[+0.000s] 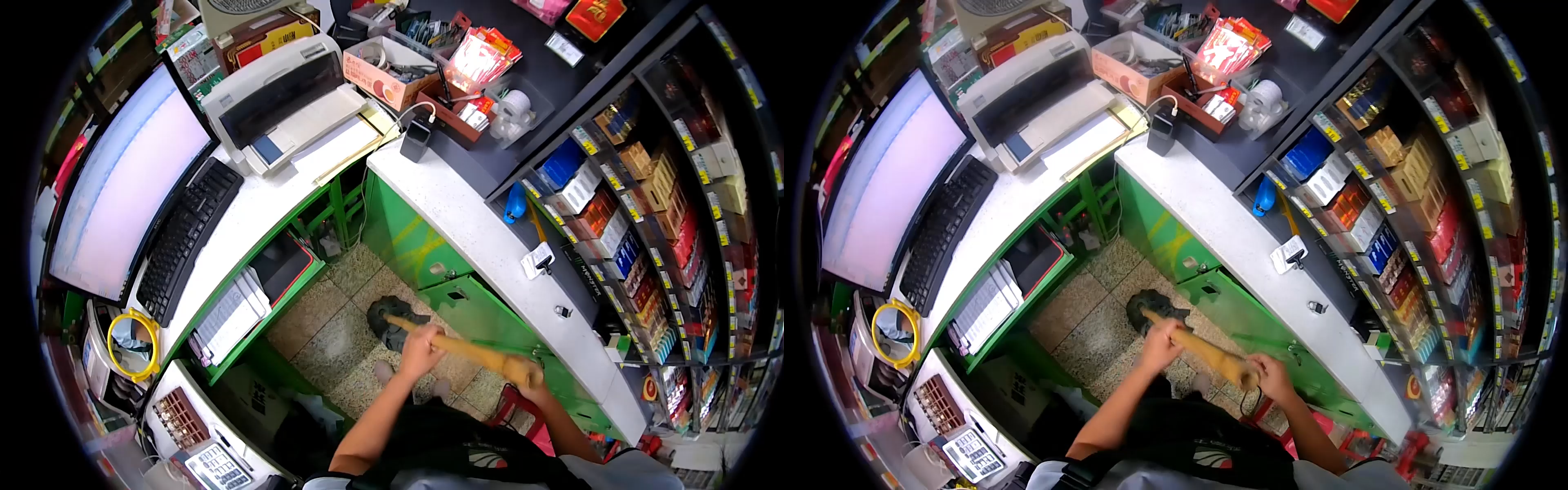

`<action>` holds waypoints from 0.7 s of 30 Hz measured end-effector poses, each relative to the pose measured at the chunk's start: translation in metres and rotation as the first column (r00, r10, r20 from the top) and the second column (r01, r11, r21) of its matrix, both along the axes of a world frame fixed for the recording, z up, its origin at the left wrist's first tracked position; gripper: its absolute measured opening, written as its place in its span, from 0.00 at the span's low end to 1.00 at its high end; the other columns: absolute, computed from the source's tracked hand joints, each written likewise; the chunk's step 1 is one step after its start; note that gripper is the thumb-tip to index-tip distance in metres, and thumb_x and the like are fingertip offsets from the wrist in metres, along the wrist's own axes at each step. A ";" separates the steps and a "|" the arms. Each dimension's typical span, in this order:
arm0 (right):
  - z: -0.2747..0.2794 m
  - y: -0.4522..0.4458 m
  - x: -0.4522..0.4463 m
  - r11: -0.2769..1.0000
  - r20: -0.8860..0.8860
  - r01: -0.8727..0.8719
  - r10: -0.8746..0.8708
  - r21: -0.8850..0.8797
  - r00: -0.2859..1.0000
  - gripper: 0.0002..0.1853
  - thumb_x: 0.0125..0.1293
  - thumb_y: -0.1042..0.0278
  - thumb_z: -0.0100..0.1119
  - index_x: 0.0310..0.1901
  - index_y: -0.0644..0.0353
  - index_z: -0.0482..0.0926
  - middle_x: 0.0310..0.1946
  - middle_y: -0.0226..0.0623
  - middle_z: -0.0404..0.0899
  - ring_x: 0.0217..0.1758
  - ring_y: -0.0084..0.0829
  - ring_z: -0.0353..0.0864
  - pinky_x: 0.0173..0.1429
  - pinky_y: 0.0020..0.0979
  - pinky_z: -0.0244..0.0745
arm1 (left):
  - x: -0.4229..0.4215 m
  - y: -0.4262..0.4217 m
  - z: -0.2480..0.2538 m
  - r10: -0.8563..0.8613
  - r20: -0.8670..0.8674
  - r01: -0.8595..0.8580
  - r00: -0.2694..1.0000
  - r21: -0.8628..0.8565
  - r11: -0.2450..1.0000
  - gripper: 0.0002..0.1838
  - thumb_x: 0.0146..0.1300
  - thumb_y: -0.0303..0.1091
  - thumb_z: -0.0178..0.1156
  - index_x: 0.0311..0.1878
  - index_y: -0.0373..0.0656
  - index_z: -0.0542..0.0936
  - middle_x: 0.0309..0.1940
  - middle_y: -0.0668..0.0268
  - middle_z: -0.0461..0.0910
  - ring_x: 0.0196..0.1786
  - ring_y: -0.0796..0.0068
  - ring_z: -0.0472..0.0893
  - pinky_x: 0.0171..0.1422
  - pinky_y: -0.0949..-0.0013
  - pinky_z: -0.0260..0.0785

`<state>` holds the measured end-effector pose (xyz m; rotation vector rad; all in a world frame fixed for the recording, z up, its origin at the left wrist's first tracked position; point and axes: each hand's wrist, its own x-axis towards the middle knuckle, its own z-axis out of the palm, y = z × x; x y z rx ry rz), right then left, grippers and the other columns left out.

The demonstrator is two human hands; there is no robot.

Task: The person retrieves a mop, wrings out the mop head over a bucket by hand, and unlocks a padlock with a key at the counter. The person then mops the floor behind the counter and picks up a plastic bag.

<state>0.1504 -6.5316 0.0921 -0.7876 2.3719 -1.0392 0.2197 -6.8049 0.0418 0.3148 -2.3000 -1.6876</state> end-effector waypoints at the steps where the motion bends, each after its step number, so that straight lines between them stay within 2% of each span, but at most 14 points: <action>1: 0.018 -0.015 -0.006 1.000 -0.014 -0.011 0.011 -0.010 1.000 0.08 0.59 0.72 0.47 0.39 0.62 0.73 0.29 0.40 0.76 0.30 0.28 0.75 0.36 0.24 0.69 | 0.007 0.013 -0.002 0.003 -0.010 -0.003 1.000 -0.024 1.000 0.14 0.38 0.26 0.61 0.31 0.40 0.70 0.28 0.59 0.72 0.36 0.56 0.72 0.39 0.62 0.65; 3: 0.066 -0.041 -0.009 0.963 0.208 0.252 -0.267 0.095 0.941 0.08 0.61 0.72 0.45 0.38 0.64 0.73 0.28 0.36 0.76 0.29 0.24 0.75 0.36 0.23 0.69 | 0.016 0.033 -0.006 -0.005 -0.034 0.003 0.999 -0.053 0.999 0.14 0.38 0.27 0.61 0.31 0.41 0.70 0.28 0.59 0.72 0.37 0.56 0.72 0.40 0.62 0.65; 4: 0.084 -0.044 -0.010 0.968 0.284 0.251 -0.242 0.005 0.928 0.10 0.62 0.68 0.45 0.41 0.64 0.72 0.32 0.35 0.76 0.32 0.21 0.74 0.38 0.23 0.69 | 0.019 0.043 -0.005 -0.038 -0.014 0.037 0.999 -0.034 0.999 0.14 0.38 0.27 0.62 0.31 0.41 0.70 0.28 0.59 0.72 0.38 0.57 0.72 0.40 0.62 0.65; 5: 0.108 -0.046 -0.008 0.971 0.276 0.239 -0.228 -0.007 0.934 0.10 0.62 0.68 0.45 0.41 0.64 0.72 0.32 0.35 0.76 0.32 0.21 0.74 0.38 0.23 0.69 | 0.023 0.054 -0.005 -0.074 0.008 0.074 0.997 -0.013 0.997 0.14 0.38 0.28 0.62 0.31 0.41 0.70 0.29 0.60 0.72 0.38 0.57 0.72 0.41 0.62 0.65; 7: 0.155 -0.043 0.001 0.949 0.605 0.203 -0.017 -0.240 0.796 0.16 0.61 0.63 0.48 0.48 0.62 0.68 0.38 0.37 0.73 0.41 0.25 0.72 0.46 0.26 0.67 | 0.028 0.077 -0.017 -0.106 0.038 0.107 0.994 -0.018 0.994 0.14 0.38 0.30 0.63 0.30 0.42 0.71 0.30 0.60 0.73 0.39 0.58 0.73 0.41 0.63 0.65; 8: 0.173 -0.036 0.008 0.946 0.599 0.204 -0.014 -0.250 0.800 0.16 0.61 0.63 0.48 0.48 0.62 0.68 0.38 0.37 0.73 0.41 0.25 0.72 0.46 0.26 0.67 | 0.031 0.091 -0.023 -0.144 0.049 0.145 0.988 -0.030 0.989 0.14 0.38 0.32 0.64 0.29 0.42 0.71 0.30 0.61 0.73 0.38 0.58 0.73 0.41 0.62 0.65; 9: 0.186 -0.026 0.014 0.973 0.510 -0.104 0.197 -0.205 0.837 0.19 0.60 0.60 0.50 0.50 0.61 0.66 0.42 0.38 0.70 0.45 0.28 0.70 0.49 0.27 0.64 | 0.034 0.104 -0.027 -0.182 0.064 0.185 0.981 -0.039 0.982 0.14 0.37 0.33 0.65 0.28 0.42 0.72 0.30 0.61 0.74 0.38 0.59 0.73 0.41 0.62 0.66; 10: 0.195 -0.011 0.021 0.909 0.435 -0.398 0.410 -0.123 0.801 0.23 0.58 0.57 0.52 0.52 0.61 0.64 0.46 0.40 0.67 0.49 0.31 0.67 0.53 0.29 0.62 | 0.037 0.117 -0.025 -0.204 0.087 0.211 0.975 -0.081 0.974 0.12 0.37 0.33 0.63 0.27 0.43 0.73 0.28 0.60 0.73 0.37 0.59 0.73 0.41 0.63 0.66; 11: 0.198 0.009 0.029 0.910 0.441 -0.395 0.408 -0.126 0.799 0.23 0.58 0.57 0.52 0.52 0.61 0.64 0.46 0.40 0.67 0.49 0.31 0.67 0.53 0.29 0.62 | 0.040 0.132 -0.024 -0.206 0.095 0.214 0.974 -0.080 0.974 0.12 0.37 0.33 0.63 0.27 0.43 0.73 0.28 0.60 0.73 0.37 0.59 0.73 0.41 0.63 0.66; 13: 0.194 0.055 0.048 0.856 0.315 -0.516 0.491 -0.004 0.812 0.27 0.56 0.54 0.54 0.54 0.60 0.63 0.48 0.42 0.64 0.52 0.37 0.65 0.57 0.31 0.58 | 0.049 0.166 -0.034 -0.252 0.225 0.289 0.941 -0.153 0.945 0.13 0.35 0.36 0.64 0.25 0.43 0.74 0.27 0.60 0.74 0.38 0.60 0.73 0.42 0.62 0.66; 15: 0.182 0.111 0.065 0.837 0.331 -0.548 0.513 0.015 0.792 0.27 0.55 0.54 0.55 0.52 0.59 0.64 0.50 0.44 0.61 0.52 0.40 0.65 0.56 0.31 0.59 | 0.058 0.206 -0.047 -0.226 0.213 0.269 0.951 -0.206 0.941 0.11 0.35 0.37 0.61 0.24 0.43 0.74 0.26 0.61 0.75 0.38 0.60 0.73 0.42 0.62 0.66; 17: 0.172 0.167 0.084 0.819 0.391 -0.534 0.430 0.210 0.814 0.25 0.54 0.55 0.56 0.51 0.57 0.65 0.51 0.44 0.62 0.53 0.41 0.65 0.55 0.32 0.60 | 0.067 0.246 -0.048 -0.248 0.200 0.302 0.948 -0.312 0.901 0.11 0.36 0.38 0.59 0.23 0.44 0.74 0.26 0.61 0.74 0.37 0.60 0.73 0.42 0.61 0.65; 19: 0.176 0.219 0.096 0.855 0.384 -0.484 0.391 0.183 0.836 0.22 0.53 0.58 0.57 0.48 0.57 0.66 0.48 0.46 0.65 0.50 0.43 0.68 0.51 0.33 0.64 | 0.066 0.295 -0.045 -0.302 0.215 0.362 0.929 -0.356 0.861 0.12 0.33 0.40 0.59 0.21 0.44 0.75 0.25 0.61 0.74 0.36 0.59 0.73 0.42 0.62 0.65; 21: 0.205 0.275 0.103 0.891 0.387 -0.295 0.151 0.346 0.910 0.20 0.52 0.61 0.58 0.46 0.58 0.67 0.40 0.46 0.72 0.44 0.43 0.72 0.46 0.35 0.68 | 0.063 0.352 -0.035 -0.384 0.230 0.445 0.894 -0.373 0.814 0.13 0.31 0.42 0.60 0.20 0.44 0.75 0.22 0.58 0.73 0.33 0.57 0.73 0.40 0.62 0.66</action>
